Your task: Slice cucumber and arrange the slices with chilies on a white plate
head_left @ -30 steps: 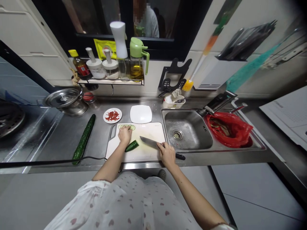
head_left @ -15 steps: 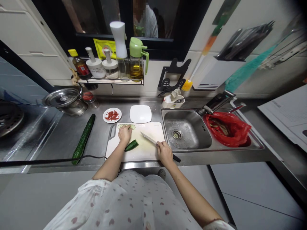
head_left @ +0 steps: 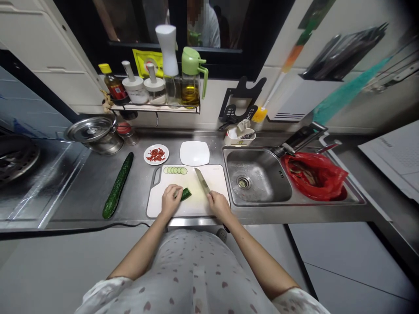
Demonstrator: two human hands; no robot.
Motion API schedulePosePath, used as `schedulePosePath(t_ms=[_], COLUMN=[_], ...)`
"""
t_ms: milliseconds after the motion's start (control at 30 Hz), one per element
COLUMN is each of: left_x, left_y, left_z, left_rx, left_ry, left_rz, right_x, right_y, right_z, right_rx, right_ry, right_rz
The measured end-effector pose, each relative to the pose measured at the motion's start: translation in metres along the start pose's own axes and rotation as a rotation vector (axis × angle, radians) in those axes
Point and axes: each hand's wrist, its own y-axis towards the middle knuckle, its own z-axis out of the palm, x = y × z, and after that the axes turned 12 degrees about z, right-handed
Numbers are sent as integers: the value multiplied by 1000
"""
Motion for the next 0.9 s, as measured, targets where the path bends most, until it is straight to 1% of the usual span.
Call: schedulePosePath(t_ms=[100, 233, 467, 567, 767, 900], left_x=[-1, 3, 8, 10, 16, 18], left_y=[-10, -12, -12, -13, -12, -12], left_z=[3, 10, 24, 28, 32, 33], left_rx=[20, 23, 55, 26, -108, -129], left_ry=[18, 13, 29, 33, -2, -4], left_rz=[98, 156, 172, 208, 371, 419], right_x=[11, 23, 36, 37, 38, 38], right_y=[-4, -11, -19, -19, -19, -20], right_z=[-2, -4, -3, -3, -2, -2], right_rx=[59, 113, 167, 185, 227, 218], right_ry=[-21, -66, -134, -139, -120, -119], right_rz=[-12, -34, -43, -29, -29, -29])
